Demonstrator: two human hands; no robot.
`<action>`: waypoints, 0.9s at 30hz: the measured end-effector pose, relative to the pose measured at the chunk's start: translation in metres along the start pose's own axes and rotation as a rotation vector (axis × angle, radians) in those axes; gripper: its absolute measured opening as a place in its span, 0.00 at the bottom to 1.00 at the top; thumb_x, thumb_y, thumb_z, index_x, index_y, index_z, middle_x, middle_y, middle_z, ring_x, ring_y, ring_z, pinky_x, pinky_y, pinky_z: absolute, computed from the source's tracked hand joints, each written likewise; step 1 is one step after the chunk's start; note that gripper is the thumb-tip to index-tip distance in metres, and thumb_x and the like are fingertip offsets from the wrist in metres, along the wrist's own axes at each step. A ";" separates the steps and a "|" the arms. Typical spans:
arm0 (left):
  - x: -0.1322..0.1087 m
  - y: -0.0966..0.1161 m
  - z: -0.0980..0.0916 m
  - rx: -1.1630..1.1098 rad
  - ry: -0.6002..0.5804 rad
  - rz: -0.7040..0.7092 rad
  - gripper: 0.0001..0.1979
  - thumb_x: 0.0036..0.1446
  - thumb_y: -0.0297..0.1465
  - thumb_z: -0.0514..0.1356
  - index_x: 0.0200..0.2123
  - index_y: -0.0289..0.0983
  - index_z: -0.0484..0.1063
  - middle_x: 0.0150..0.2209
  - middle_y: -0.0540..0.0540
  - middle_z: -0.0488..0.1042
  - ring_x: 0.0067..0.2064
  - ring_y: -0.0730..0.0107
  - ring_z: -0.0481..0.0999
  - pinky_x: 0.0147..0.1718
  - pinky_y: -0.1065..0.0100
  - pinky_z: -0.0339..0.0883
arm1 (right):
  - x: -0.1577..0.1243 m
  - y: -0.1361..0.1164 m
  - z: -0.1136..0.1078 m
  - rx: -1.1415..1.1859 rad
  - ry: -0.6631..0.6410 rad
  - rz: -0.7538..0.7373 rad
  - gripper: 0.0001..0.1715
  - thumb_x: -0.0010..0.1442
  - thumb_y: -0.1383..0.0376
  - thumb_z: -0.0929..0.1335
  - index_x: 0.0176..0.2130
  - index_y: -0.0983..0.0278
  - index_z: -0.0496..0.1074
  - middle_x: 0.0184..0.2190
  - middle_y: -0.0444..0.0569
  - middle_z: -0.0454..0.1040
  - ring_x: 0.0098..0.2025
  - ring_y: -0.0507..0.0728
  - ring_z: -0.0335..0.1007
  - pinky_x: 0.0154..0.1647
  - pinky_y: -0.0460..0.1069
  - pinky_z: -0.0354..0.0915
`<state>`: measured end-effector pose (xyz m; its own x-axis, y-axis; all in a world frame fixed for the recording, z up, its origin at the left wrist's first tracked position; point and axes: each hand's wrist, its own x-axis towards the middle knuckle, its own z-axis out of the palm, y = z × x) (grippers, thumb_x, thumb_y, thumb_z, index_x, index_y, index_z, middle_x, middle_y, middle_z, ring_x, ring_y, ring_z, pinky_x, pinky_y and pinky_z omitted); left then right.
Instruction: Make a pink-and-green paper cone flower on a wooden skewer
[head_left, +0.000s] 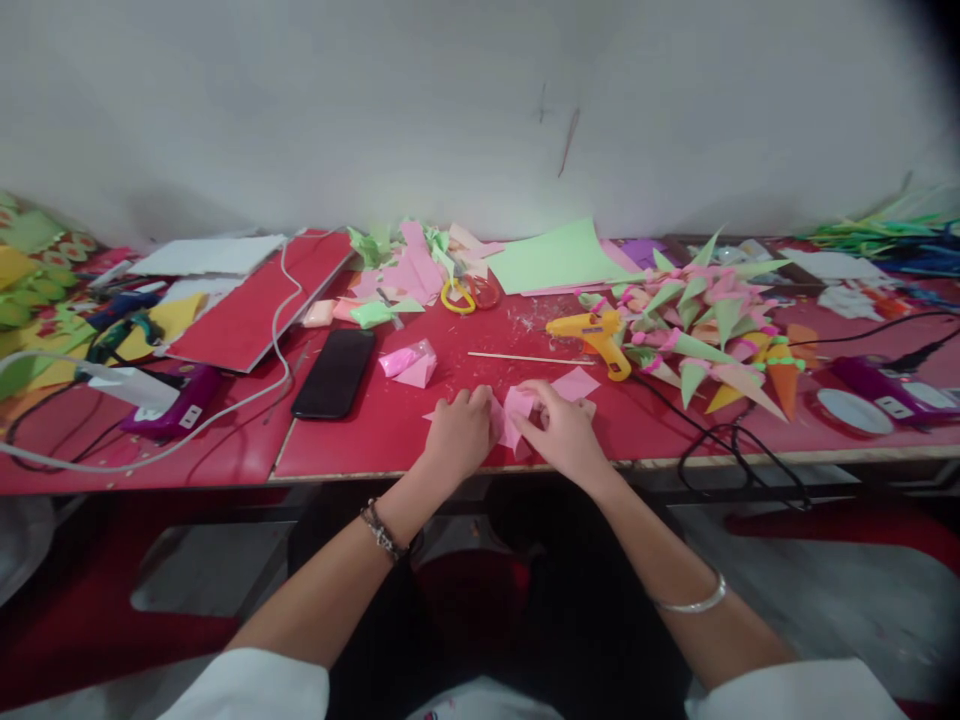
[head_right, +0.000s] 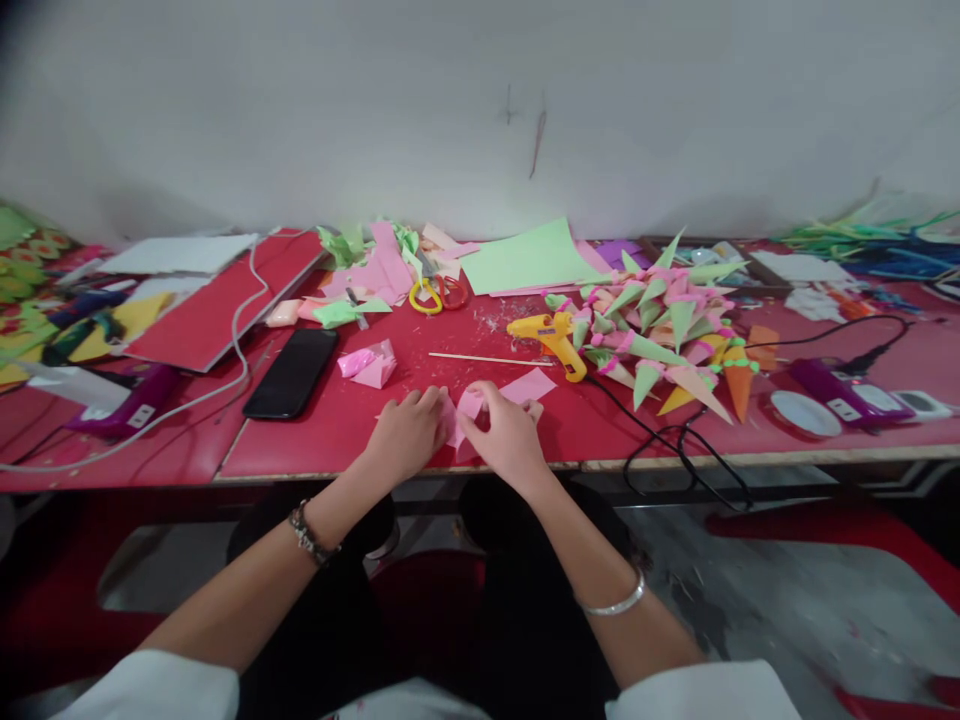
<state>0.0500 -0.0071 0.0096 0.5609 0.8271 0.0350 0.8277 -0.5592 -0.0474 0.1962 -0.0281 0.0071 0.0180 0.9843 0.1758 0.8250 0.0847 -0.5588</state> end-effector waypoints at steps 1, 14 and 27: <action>0.000 0.000 0.000 0.002 -0.001 0.003 0.17 0.59 0.30 0.46 0.48 0.29 0.64 0.48 0.37 0.65 0.44 0.56 0.66 0.33 0.59 0.62 | -0.002 -0.002 -0.001 0.027 -0.032 -0.002 0.18 0.52 0.61 0.63 0.44 0.60 0.65 0.23 0.41 0.71 0.27 0.54 0.67 0.43 0.54 0.50; 0.001 0.001 0.002 0.038 0.016 -0.011 0.17 0.59 0.31 0.47 0.47 0.30 0.66 0.50 0.39 0.65 0.44 0.58 0.66 0.36 0.61 0.59 | -0.010 0.005 -0.003 0.003 -0.068 0.073 0.11 0.51 0.70 0.59 0.31 0.62 0.68 0.19 0.40 0.69 0.24 0.52 0.64 0.39 0.51 0.46; 0.001 0.000 0.001 0.015 0.027 -0.002 0.18 0.57 0.29 0.47 0.50 0.29 0.64 0.48 0.38 0.67 0.43 0.58 0.67 0.35 0.61 0.58 | -0.031 0.021 -0.013 -0.073 0.048 0.085 0.12 0.54 0.70 0.58 0.29 0.62 0.69 0.24 0.41 0.74 0.24 0.51 0.65 0.39 0.51 0.43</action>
<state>0.0511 -0.0062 0.0090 0.5594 0.8266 0.0617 0.8287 -0.5562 -0.0627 0.2201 -0.0590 0.0006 0.1157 0.9787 0.1698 0.8581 -0.0124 -0.5134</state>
